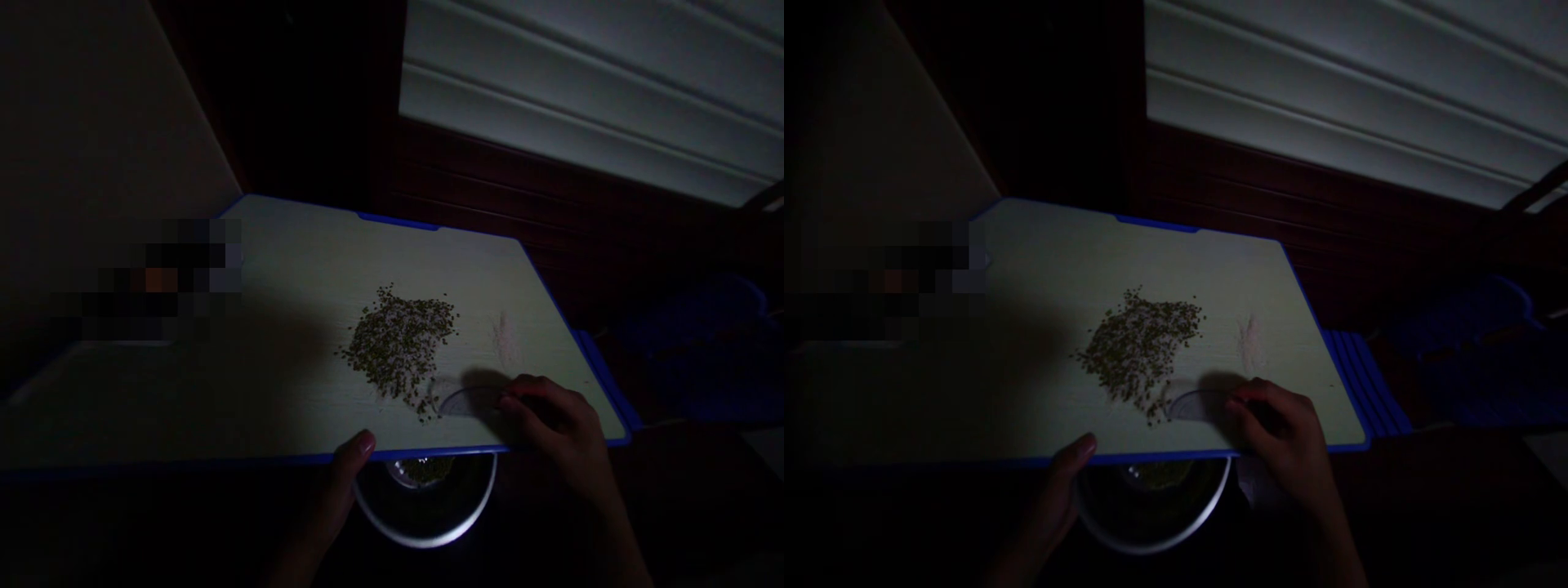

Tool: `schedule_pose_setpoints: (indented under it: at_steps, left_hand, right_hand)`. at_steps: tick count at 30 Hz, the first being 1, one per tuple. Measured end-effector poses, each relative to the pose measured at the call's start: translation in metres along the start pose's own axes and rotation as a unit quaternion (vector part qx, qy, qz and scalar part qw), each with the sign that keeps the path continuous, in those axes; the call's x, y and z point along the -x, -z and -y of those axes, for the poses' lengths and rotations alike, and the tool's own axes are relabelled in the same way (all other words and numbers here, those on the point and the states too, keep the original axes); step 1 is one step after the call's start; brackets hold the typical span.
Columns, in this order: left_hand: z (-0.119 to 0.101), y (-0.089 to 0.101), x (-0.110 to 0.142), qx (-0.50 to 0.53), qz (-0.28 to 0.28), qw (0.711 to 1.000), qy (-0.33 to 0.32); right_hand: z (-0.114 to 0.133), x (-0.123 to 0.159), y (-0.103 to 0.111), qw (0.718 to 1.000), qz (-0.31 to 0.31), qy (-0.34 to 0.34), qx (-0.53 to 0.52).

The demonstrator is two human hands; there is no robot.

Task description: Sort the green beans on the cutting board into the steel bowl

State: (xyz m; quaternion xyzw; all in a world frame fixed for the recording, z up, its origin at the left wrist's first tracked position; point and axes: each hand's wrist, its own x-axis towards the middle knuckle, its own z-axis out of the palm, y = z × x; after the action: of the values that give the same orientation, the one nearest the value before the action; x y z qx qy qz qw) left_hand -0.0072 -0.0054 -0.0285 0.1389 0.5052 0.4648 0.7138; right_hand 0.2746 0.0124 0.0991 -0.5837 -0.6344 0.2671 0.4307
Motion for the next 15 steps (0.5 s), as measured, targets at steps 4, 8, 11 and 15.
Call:
schedule_pose_setpoints:
  at_steps: [4, 8, 11, 15]
  left_hand:
    - [0.0009, 0.0015, -0.0011, 0.002, -0.019, 1.000, 0.010]
    - [0.0017, 0.0033, -0.0028, -0.004, -0.009, 1.000, 0.021]
    - [0.0013, 0.0032, -0.0026, -0.019, 0.008, 1.000, 0.013]
    - [-0.0023, -0.0005, 0.0012, -0.045, -0.015, 0.999, 0.000]
  right_hand:
    - [0.0008, -0.0010, -0.0005, 1.000, 0.013, 0.007, 0.000]
    - [0.0021, -0.0012, 0.0010, 1.000, 0.013, 0.007, 0.004]
    - [0.0037, -0.0014, 0.0015, 1.000, 0.012, 0.015, 0.011]
    - [0.0048, -0.0003, 0.0020, 0.999, 0.032, 0.028, 0.026]
